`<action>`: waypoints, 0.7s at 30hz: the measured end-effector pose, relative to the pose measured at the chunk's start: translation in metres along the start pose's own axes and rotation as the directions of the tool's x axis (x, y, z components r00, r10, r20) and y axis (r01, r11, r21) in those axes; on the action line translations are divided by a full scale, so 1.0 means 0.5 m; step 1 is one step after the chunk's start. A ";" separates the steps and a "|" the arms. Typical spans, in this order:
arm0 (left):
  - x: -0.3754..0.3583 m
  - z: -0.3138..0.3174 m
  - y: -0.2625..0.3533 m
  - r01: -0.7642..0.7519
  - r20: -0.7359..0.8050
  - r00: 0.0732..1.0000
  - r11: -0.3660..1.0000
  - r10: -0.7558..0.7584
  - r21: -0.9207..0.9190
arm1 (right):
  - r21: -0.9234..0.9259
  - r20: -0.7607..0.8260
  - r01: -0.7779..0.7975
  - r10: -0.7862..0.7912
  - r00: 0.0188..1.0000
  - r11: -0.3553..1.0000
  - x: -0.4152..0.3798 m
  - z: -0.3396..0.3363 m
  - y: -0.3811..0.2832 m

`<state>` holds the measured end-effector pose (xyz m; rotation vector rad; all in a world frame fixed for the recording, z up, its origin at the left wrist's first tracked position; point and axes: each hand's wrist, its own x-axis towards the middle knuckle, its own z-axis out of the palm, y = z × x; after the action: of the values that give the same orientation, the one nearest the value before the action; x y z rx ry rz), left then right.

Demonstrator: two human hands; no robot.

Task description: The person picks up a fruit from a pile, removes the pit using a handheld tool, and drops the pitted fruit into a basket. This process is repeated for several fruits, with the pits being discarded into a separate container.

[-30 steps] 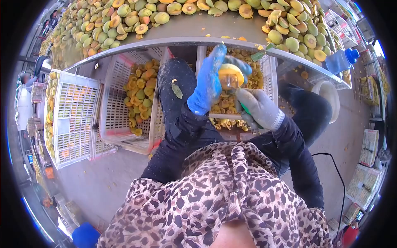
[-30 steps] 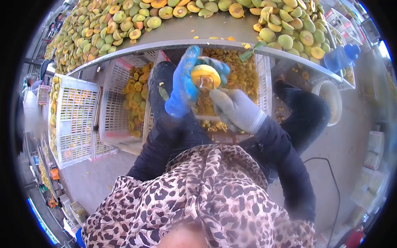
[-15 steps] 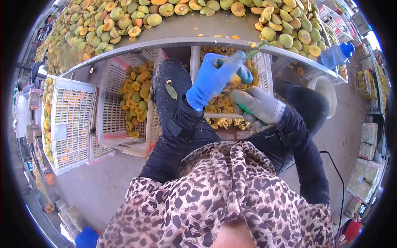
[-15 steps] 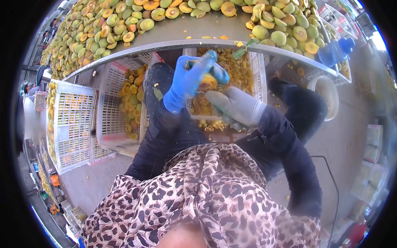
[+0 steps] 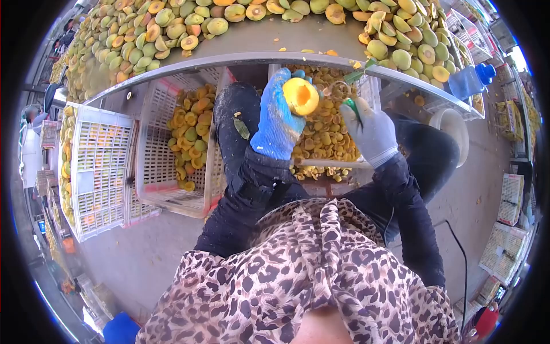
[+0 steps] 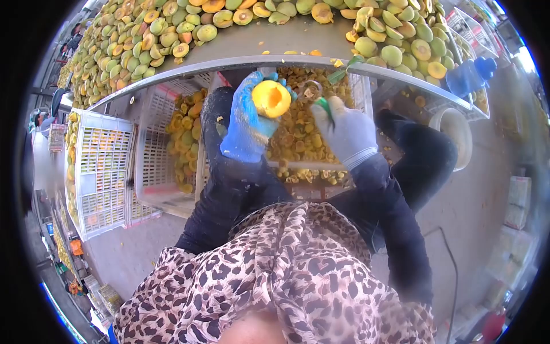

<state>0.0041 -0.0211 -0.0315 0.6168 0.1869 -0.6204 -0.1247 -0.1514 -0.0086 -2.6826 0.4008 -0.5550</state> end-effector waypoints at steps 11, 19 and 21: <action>-0.045 -0.057 -0.018 -0.703 0.600 0.698 0.211 0.391 0.680 | -0.415 0.052 0.089 -0.074 0.996 0.905 0.017 0.050 -0.023; -0.012 -0.046 0.225 -0.310 0.647 0.502 -0.579 0.574 0.754 | -0.331 0.255 -0.201 0.292 0.922 0.922 -0.036 0.076 0.103; 0.069 -0.007 0.221 -0.419 0.754 0.434 -0.631 0.493 0.653 | -0.158 0.384 -0.241 0.284 0.879 0.958 -0.047 0.097 0.090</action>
<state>0.0976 0.0351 0.0071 2.2059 -0.8274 0.7661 -0.1335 -0.1689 -0.0761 -2.6840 0.6738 0.1065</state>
